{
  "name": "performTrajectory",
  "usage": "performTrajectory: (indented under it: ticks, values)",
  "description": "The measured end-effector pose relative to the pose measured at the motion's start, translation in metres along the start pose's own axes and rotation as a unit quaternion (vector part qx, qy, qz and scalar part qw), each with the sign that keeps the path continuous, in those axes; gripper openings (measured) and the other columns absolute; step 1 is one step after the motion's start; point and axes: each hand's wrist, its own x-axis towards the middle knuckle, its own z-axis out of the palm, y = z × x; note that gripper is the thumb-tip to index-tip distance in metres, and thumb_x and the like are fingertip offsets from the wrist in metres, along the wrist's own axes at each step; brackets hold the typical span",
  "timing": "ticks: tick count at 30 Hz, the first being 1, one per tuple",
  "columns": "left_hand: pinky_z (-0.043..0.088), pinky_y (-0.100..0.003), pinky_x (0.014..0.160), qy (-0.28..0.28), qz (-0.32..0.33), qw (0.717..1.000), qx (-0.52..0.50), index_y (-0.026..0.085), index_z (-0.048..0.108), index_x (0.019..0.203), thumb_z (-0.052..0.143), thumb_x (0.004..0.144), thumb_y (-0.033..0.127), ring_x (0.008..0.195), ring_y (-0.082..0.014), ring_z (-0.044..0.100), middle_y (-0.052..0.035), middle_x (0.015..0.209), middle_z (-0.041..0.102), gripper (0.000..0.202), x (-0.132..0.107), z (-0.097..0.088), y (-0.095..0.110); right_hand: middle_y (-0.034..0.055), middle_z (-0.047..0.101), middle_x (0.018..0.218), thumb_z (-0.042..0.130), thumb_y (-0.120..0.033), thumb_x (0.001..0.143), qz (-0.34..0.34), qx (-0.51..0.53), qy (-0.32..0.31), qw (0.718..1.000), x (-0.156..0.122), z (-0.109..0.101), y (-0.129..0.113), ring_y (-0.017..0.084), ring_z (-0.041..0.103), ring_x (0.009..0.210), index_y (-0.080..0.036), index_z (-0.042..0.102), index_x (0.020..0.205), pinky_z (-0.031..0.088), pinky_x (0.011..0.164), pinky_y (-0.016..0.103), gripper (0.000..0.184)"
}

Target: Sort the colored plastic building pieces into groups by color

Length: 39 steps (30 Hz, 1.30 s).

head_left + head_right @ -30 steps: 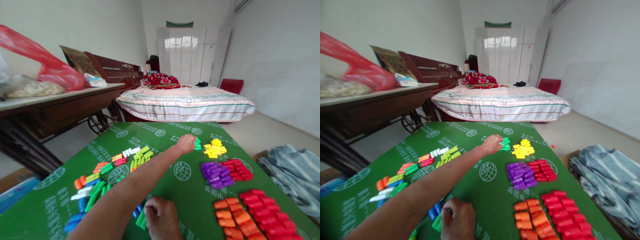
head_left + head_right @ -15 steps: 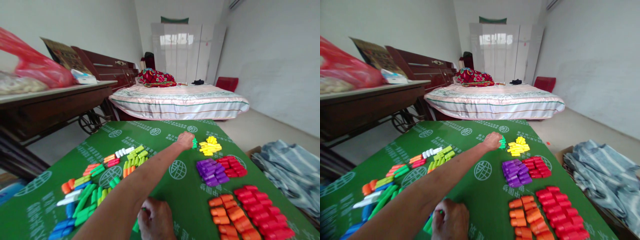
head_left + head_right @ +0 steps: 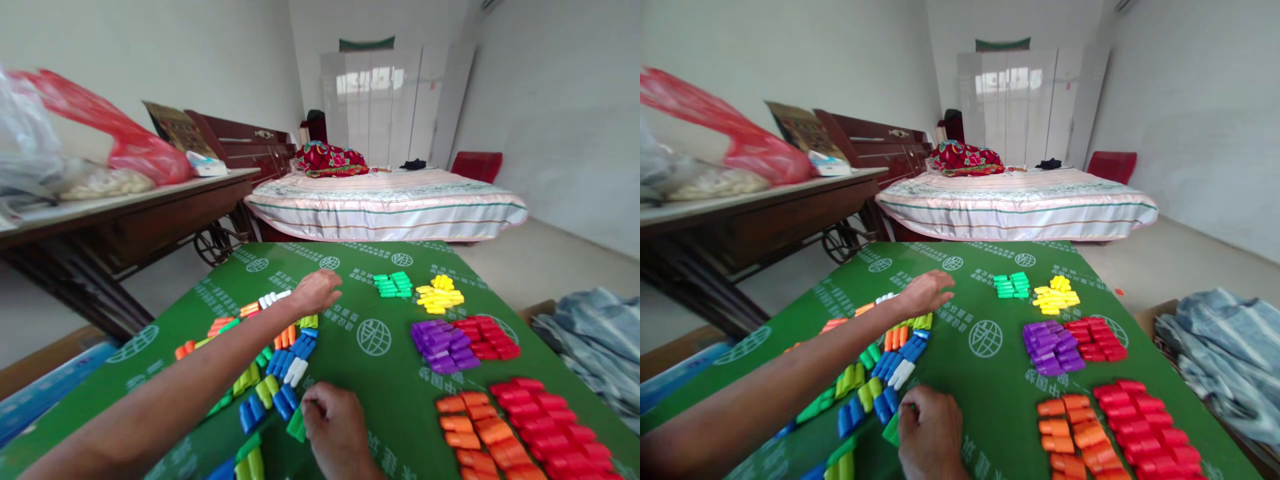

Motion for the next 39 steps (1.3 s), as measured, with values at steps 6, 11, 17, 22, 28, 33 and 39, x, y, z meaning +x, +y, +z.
performTrajectory:
  ticks: [6, 11, 17, 22, 28, 33, 39]
  values:
    - [0.047, -0.030, 0.088, -0.057, -0.082, 0.995, 0.004, 0.021, 0.064, 0.093, 0.048, 0.083, 0.028, 0.097, -0.0191, 0.061, -0.0056, 0.098, 0.067, 0.020, -0.101, -0.002, -0.052, -0.0010, 0.061, 0.058, 0.046, -0.023, 0.079, 0.002, 0.022, -0.026, 0.999, -0.006, -0.005, 0.000, 0.012, 0.052, 0.053, -0.020, 0.066, 0.070, 0.033, 0.051, 0.020, 0.023]
    - [0.046, -0.027, 0.088, -0.098, -0.130, 0.987, -0.018, 0.023, 0.064, 0.095, 0.050, 0.082, 0.029, 0.098, -0.0185, 0.061, -0.0043, 0.099, 0.068, 0.020, -0.164, -0.010, -0.061, 0.0012, 0.062, 0.060, 0.045, -0.033, 0.082, 0.006, 0.038, -0.045, 0.998, -0.010, -0.010, 0.003, 0.013, 0.051, 0.052, -0.019, 0.066, 0.074, 0.035, 0.049, 0.021, 0.026]
    - [0.047, -0.026, 0.082, -0.165, -0.150, 0.974, -0.028, 0.021, 0.063, 0.087, 0.050, 0.081, 0.025, 0.090, -0.0176, 0.063, -0.0037, 0.094, 0.068, 0.015, -0.208, -0.012, -0.053, 0.0013, 0.061, 0.061, 0.045, -0.038, 0.083, 0.013, 0.043, -0.060, 0.997, -0.012, -0.009, 0.012, 0.013, 0.051, 0.050, -0.019, 0.066, 0.079, 0.037, 0.046, 0.021, 0.029]
    - [0.047, -0.030, 0.088, -0.198, -0.166, 0.966, -0.032, 0.020, 0.063, 0.095, 0.048, 0.081, 0.022, 0.099, -0.0206, 0.062, -0.0063, 0.103, 0.069, 0.020, -0.219, -0.009, -0.045, 0.0010, 0.060, 0.060, 0.046, -0.039, 0.083, 0.010, 0.047, -0.060, 0.997, -0.013, -0.009, 0.014, 0.012, 0.050, 0.049, -0.018, 0.066, 0.078, 0.038, 0.046, 0.021, 0.029]
    - [0.044, -0.035, 0.097, -0.240, -0.218, 0.946, -0.001, 0.020, 0.061, 0.113, 0.059, 0.075, 0.028, 0.113, -0.0245, 0.057, -0.0096, 0.119, 0.063, 0.038, -0.220, -0.004, -0.034, -0.0006, 0.057, 0.056, 0.047, -0.039, 0.083, 0.015, 0.054, -0.064, 0.996, -0.013, -0.009, 0.016, 0.012, 0.051, 0.049, -0.018, 0.066, 0.079, 0.038, 0.046, 0.020, 0.029]
    - [0.043, -0.036, 0.099, -0.228, -0.222, 0.948, 0.006, 0.019, 0.061, 0.113, 0.058, 0.073, 0.020, 0.115, -0.0252, 0.056, -0.0115, 0.119, 0.063, 0.040, -0.223, 0.009, -0.035, 0.0003, 0.059, 0.059, 0.046, -0.037, 0.083, 0.011, 0.050, -0.058, 0.997, -0.013, -0.008, 0.011, 0.011, 0.050, 0.048, -0.018, 0.065, 0.076, 0.036, 0.045, 0.020, 0.028]
    - [0.046, -0.036, 0.092, -0.212, -0.220, 0.952, -0.010, 0.023, 0.064, 0.102, 0.059, 0.066, 0.017, 0.105, -0.0247, 0.061, -0.0077, 0.111, 0.067, 0.037, -0.222, -0.001, -0.049, 0.0006, 0.062, 0.060, 0.047, -0.029, 0.082, -0.003, 0.042, -0.037, 0.998, -0.010, -0.010, 0.001, 0.012, 0.053, 0.054, -0.019, 0.066, 0.074, 0.036, 0.050, 0.020, 0.023]
